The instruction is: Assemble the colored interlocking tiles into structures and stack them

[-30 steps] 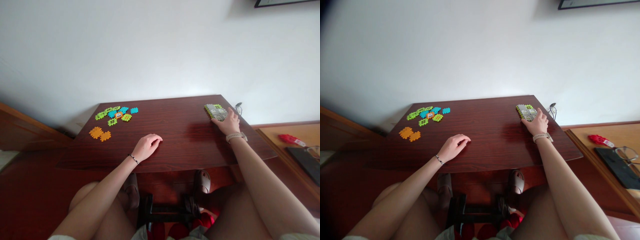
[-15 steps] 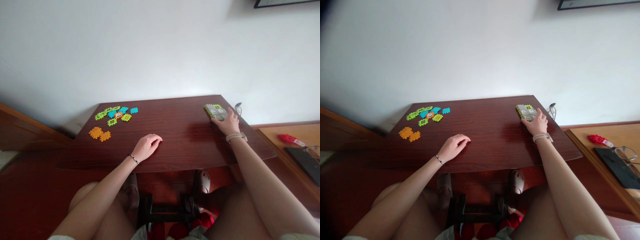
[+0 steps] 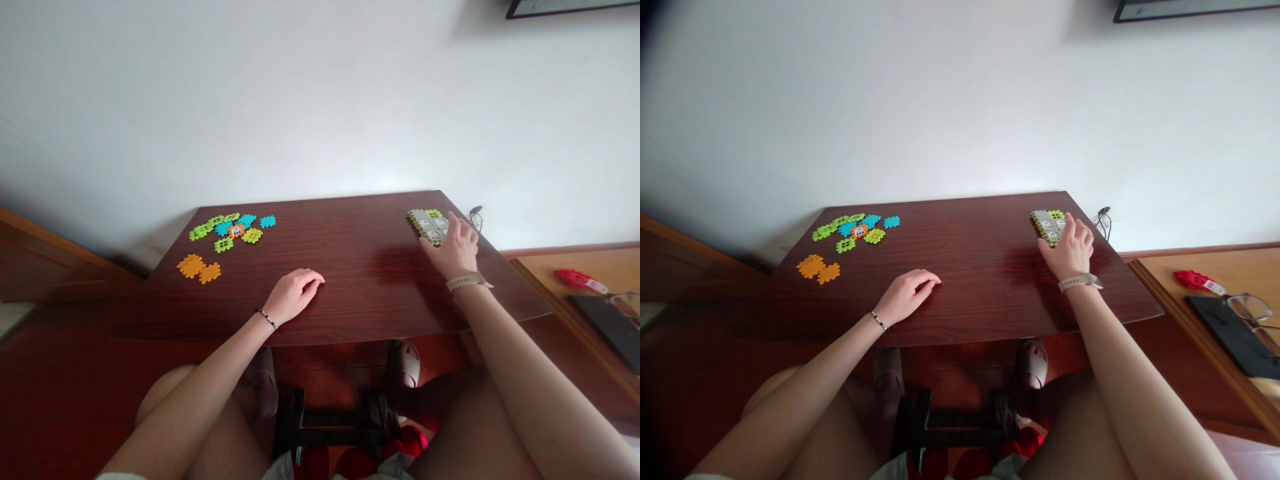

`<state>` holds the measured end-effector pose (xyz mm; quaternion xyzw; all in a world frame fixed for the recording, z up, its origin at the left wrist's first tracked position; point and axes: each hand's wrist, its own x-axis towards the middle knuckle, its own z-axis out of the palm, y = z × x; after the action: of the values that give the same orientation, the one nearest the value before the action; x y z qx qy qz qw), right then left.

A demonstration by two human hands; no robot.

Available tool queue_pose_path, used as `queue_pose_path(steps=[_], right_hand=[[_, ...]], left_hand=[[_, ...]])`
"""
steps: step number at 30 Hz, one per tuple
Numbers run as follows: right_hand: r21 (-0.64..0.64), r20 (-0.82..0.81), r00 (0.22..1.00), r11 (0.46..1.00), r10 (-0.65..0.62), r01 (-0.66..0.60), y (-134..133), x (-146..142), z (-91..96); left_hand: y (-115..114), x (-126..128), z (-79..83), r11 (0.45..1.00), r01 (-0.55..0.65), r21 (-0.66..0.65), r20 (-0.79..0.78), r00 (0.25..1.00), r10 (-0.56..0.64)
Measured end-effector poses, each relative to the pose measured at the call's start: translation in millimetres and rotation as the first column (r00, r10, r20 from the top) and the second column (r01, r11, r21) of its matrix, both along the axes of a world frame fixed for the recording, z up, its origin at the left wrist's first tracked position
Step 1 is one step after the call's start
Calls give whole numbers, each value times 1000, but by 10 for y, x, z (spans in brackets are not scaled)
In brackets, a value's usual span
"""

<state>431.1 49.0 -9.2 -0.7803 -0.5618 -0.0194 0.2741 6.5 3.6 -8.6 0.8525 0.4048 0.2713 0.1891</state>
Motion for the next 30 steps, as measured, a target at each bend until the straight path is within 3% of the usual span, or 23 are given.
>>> queue_pose_path(steps=[3, 5, 8, 12, 17, 30], right_hand=[[26, 53, 985, 985, 166, -168, -146, -344, 56], [30, 79, 944, 946, 320, -323, -245, -603, 58], [7, 97, 831, 835, 547, -550, -395, -972, 29], [-20, 55, 687, 689, 724, -724, -564, -1341, -15], [-5, 22, 589, 589, 808, -808, -629, -1595, -35], [16, 50, 531, 531, 846, -847, -556, -1809, -120]], left_hand=[[-1, 5, -3, 1000, -3, 2, -8, 1000, 3], [-2, 7, -5, 1000, -4, 5, -12, 1000, 4], [-2, 11, -4, 1000, -2, 10, -19, 1000, 3], [0, 19, -6, 1000, -7, 22, -35, 999, 7], [0, 31, -19, 999, -11, 41, -56, 998, 14], [-30, 84, -25, 984, 31, 174, -241, 970, 12]])
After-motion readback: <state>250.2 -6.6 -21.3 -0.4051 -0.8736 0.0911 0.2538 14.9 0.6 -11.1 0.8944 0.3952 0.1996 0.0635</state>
